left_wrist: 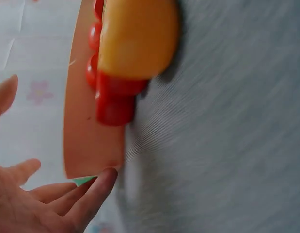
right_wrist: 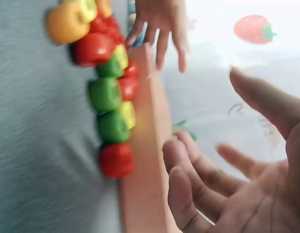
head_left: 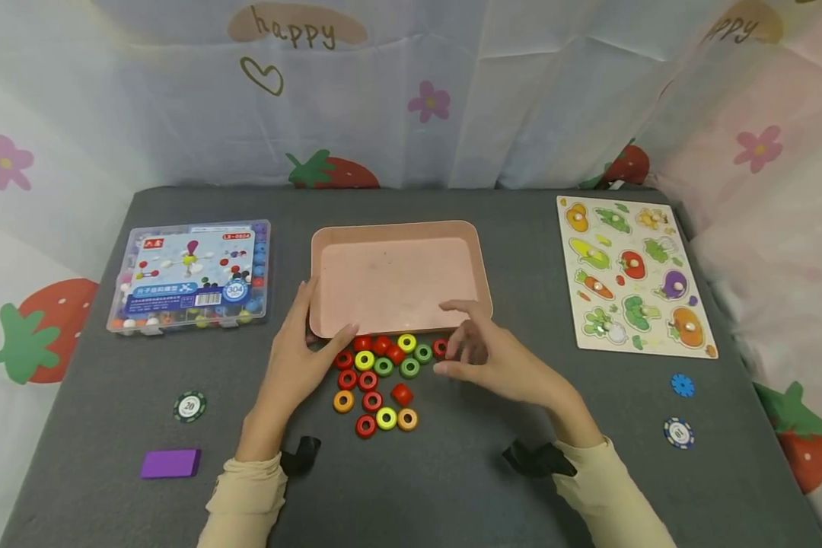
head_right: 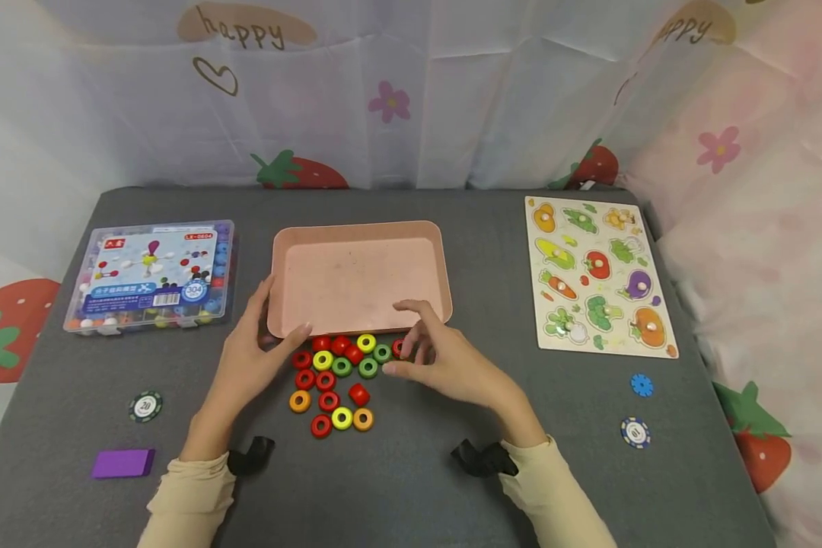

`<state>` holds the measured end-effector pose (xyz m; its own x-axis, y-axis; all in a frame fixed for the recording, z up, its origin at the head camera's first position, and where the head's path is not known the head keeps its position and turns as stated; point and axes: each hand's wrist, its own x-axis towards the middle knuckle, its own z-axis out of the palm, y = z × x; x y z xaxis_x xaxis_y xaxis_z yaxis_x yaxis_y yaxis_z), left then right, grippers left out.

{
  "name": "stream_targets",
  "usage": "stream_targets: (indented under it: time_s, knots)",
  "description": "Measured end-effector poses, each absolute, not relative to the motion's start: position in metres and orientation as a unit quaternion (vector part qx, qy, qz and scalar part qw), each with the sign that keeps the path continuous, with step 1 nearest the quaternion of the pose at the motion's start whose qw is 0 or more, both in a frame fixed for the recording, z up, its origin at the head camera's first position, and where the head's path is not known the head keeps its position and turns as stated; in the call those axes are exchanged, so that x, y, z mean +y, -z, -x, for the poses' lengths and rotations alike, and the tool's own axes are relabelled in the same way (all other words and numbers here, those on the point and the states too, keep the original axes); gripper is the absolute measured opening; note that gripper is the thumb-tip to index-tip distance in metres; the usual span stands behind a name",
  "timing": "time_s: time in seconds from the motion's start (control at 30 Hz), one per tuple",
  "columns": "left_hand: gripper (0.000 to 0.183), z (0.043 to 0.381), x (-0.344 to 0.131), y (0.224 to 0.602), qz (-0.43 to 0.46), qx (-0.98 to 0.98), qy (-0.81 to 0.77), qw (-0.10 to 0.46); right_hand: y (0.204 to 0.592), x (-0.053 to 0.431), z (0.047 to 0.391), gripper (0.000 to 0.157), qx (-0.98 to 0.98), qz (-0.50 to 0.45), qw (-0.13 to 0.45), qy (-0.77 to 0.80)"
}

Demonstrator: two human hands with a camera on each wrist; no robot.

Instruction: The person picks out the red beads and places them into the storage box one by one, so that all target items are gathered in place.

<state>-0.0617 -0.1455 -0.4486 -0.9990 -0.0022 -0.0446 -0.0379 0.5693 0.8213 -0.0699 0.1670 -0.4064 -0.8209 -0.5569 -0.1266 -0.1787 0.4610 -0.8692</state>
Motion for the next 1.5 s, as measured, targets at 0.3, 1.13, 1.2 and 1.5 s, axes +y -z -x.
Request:
stream_targets:
  time_s: [0.3, 1.13, 1.2, 1.5]
  knots:
    - [0.076, 0.062, -0.160, 0.466, 0.015, 0.789, -0.614, 0.035, 0.438, 0.177, 0.070, 0.075, 0.828, 0.249, 0.272, 0.421]
    - [0.071, 0.062, -0.164, 0.467, 0.048, 0.741, -0.665, 0.085, 0.431, 0.126, 0.114, 0.028, 0.828, 0.220, 0.078, 0.510]
    - [0.071, 0.062, -0.164, 0.468, 0.051, 0.742, -0.662, 0.085, 0.436, 0.117, 0.125, 0.028, 0.842, 0.212, 0.065, 0.491]
    - [0.071, 0.062, -0.164, 0.470, 0.062, 0.743, -0.660, 0.093, 0.457, 0.088, 0.154, 0.027, 0.881, 0.186, 0.110, 0.420]
